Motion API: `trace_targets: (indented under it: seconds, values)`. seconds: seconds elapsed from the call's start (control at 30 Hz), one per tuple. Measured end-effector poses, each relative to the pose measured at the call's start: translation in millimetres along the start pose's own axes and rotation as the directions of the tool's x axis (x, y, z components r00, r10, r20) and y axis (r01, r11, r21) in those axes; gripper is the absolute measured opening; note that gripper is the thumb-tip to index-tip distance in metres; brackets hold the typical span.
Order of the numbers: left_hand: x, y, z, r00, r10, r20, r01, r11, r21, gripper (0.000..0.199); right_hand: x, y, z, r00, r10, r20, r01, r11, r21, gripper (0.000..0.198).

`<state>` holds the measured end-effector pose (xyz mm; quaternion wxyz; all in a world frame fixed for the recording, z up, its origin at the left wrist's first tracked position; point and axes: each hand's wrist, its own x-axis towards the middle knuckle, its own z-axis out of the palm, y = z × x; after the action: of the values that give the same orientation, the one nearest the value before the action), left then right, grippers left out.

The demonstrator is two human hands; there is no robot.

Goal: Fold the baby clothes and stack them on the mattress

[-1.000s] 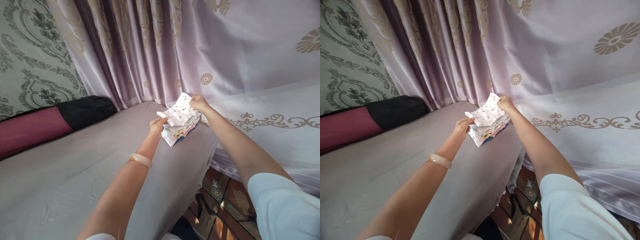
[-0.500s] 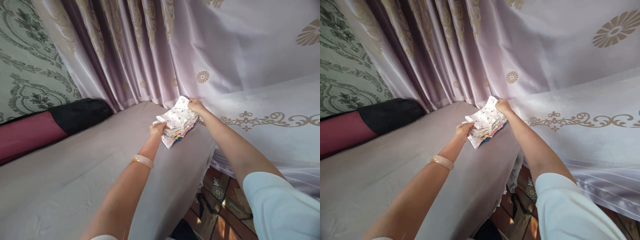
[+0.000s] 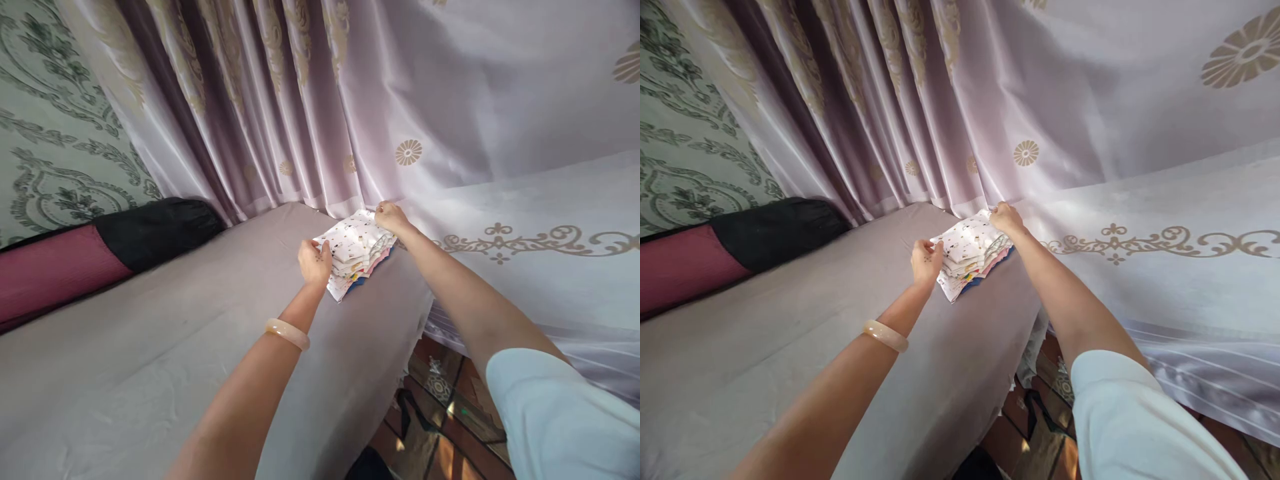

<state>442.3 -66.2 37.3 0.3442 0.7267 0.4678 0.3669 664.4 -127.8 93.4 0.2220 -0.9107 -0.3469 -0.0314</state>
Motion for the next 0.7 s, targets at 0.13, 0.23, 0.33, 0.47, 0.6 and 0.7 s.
trace_targets:
  seconds: [0.13,0.23,0.33,0.47,0.6,0.7]
  values:
    - [-6,6,-1,0.923,0.358,0.138,-0.381,0.902,0.204,0.039,0,-4,5,0.992,-0.108,0.058,0.109,0.994,-0.015,0.043]
    - [-10,6,3,0.879,0.359,0.313,-0.45,0.843,0.295,0.055,0,-8,15,0.973,-0.207,0.102,0.212,0.976,-0.041,0.05]
    - [-12,2,7,0.86,0.29,0.42,-0.45,0.819,0.356,0.061,0,-7,30,0.962,-0.245,0.123,0.256,0.962,-0.089,0.055]
    - [-13,-2,9,0.86,0.261,0.438,-0.44,0.814,0.379,0.061,0,-2,46,0.965,-0.218,0.143,0.242,0.953,-0.18,0.058]
    - [-13,-3,9,0.862,0.258,0.436,-0.438,0.811,0.387,0.06,0,0,51,0.966,-0.219,0.136,0.243,0.949,-0.199,0.058]
    - [-10,-1,8,0.856,0.244,0.456,-0.435,0.816,0.38,0.061,1,0,50,0.968,-0.208,0.14,0.233,0.951,-0.201,0.058]
